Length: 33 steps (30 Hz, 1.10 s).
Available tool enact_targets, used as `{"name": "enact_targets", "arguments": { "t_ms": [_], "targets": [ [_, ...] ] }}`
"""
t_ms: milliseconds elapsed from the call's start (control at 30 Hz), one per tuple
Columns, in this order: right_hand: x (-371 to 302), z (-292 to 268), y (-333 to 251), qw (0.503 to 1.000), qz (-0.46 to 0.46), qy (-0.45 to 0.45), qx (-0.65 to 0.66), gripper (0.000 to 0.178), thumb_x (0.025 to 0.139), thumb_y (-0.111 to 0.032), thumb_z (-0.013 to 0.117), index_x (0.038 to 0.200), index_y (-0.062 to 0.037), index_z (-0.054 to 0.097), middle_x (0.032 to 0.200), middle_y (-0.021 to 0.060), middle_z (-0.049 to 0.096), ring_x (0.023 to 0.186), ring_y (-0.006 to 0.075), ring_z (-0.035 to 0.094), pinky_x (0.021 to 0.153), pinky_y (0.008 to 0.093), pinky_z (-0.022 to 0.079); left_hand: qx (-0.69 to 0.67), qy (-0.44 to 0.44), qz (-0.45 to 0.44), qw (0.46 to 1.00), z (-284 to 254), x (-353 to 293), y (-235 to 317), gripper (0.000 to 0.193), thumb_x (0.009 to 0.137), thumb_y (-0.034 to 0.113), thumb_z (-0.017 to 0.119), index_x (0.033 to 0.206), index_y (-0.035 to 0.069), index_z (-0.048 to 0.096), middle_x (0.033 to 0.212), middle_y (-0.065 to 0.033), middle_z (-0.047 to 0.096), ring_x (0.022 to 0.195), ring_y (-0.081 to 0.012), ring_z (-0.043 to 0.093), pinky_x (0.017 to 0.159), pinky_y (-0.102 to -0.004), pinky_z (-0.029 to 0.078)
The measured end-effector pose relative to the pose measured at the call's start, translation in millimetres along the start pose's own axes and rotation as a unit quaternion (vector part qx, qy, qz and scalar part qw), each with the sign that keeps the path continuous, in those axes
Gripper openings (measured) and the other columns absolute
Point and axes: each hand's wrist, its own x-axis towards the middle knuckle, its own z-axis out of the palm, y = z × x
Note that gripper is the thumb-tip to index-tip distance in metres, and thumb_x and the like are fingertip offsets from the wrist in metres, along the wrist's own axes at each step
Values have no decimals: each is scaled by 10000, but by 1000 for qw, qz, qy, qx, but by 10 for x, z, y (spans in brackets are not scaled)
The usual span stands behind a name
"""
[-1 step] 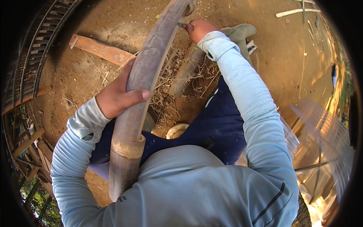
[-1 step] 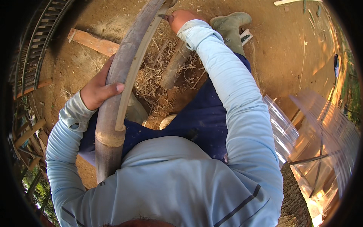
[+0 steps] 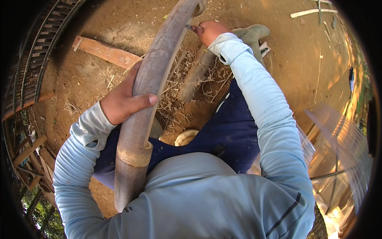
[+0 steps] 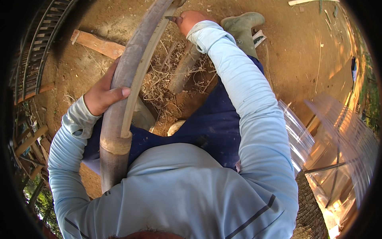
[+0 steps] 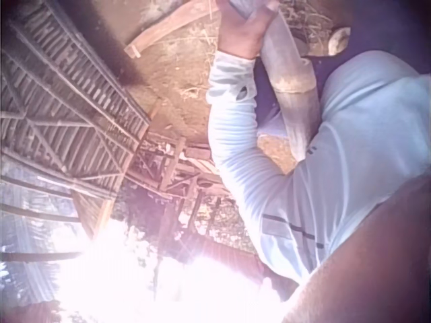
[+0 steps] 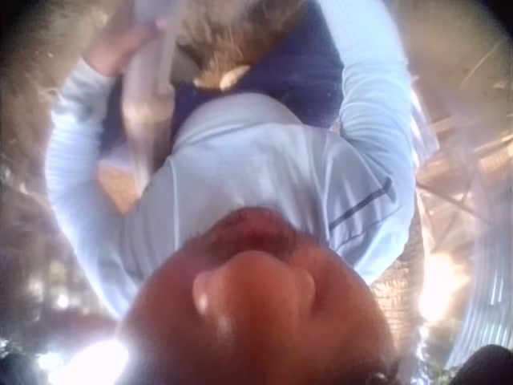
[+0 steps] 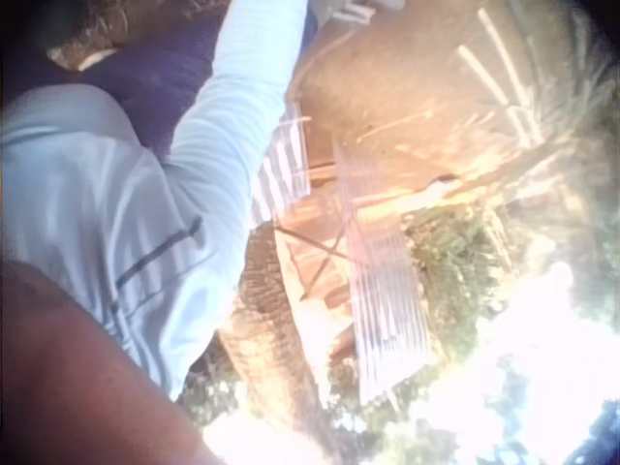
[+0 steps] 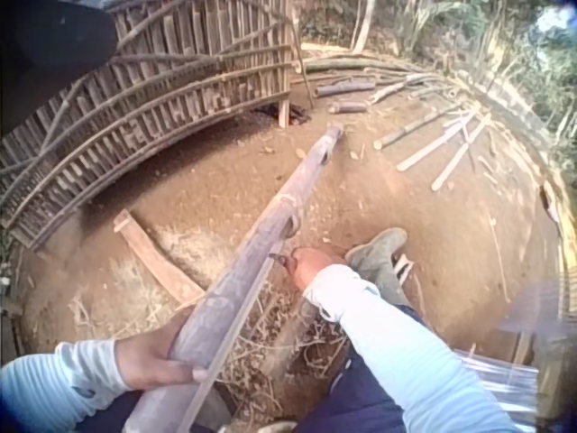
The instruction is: The person holds a long bamboo pole between their legs and uses a small knife to carve and smooth its surface. They repeatedly scrape the bamboo, rotating it to work on different sections and removing thin shavings.
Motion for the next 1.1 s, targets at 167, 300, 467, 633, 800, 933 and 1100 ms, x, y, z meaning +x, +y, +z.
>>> {"name": "enact_targets", "arguments": {
  "t_ms": [167, 300, 467, 633, 800, 933, 1100],
  "targets": [
    [130, 76, 79, 999, 33, 16, -7, 513, 1038, -492, 453, 1025, -58, 727, 1019, 218, 712, 972, 443, 661, 895, 510, 505, -5, -4, 5, 1000, 24, 26, 16, 1131, 824, 460, 750, 1580, -75, 102, 1476, -291, 428, 1371, -357, 453, 1152, -422, 362],
    [-125, 114, -54, 999, 14, 6, -43, 530, 1043, -507, 431, 1041, -69, 728, 1032, 214, 713, 977, 433, 665, 892, 512, 507, 2, -2, 6, 1000, 18, 34, 18, 1126, 827, 451, 756, 1580, -74, 104, 1468, -285, 437, 1367, -350, 456, 1145, -419, 367],
    [28, 111, -6, 999, 20, -17, -29, 503, 1043, -486, 430, 1065, -83, 730, 1043, 206, 717, 988, 423, 671, 908, 506, 514, 2, 5, -5, 1000, 24, 14, 2, 1131, 828, 449, 762, 1578, -80, 101, 1460, -284, 446, 1359, -348, 464, 1141, -413, 369],
    [-219, 112, -123, 1000, 5, -3, -30, 475, 1049, -445, 421, 1075, -85, 729, 1058, 204, 717, 990, 426, 668, 910, 514, 513, 10, 0, 19, 1000, 33, 18, 3, 1115, 838, 425, 758, 1575, -87, 96, 1458, -286, 450, 1350, -345, 475, 1139, -403, 371],
    [-338, 128, -132, 1000, -2, -5, -26, 472, 1050, -441, 421, 1054, -82, 726, 1046, 201, 717, 981, 428, 666, 906, 522, 510, -2, 0, -1, 1000, 48, -24, -13, 1114, 838, 421, 758, 1574, -91, 97, 1459, -284, 450, 1353, -341, 473, 1140, -401, 370],
    [-390, 95, -185, 999, -8, -17, -28, 477, 1047, -455, 429, 1030, -82, 727, 1029, 198, 718, 982, 427, 665, 909, 520, 508, 2, 1, -5, 1000, 39, -32, -3, 1114, 840, 430, 760, 1572, -95, 104, 1458, -284, 452, 1353, -341, 474, 1139, -401, 371],
    [-364, 64, -202, 999, 10, 8, -31, 455, 1049, -430, 422, 1054, -93, 729, 1037, 196, 720, 983, 421, 672, 904, 522, 513, 13, 2, 15, 1000, 21, 22, -25, 1110, 852, 436, 758, 1575, -89, 99, 1457, -283, 453, 1346, -337, 480, 1135, -399, 378]
  ]
}}
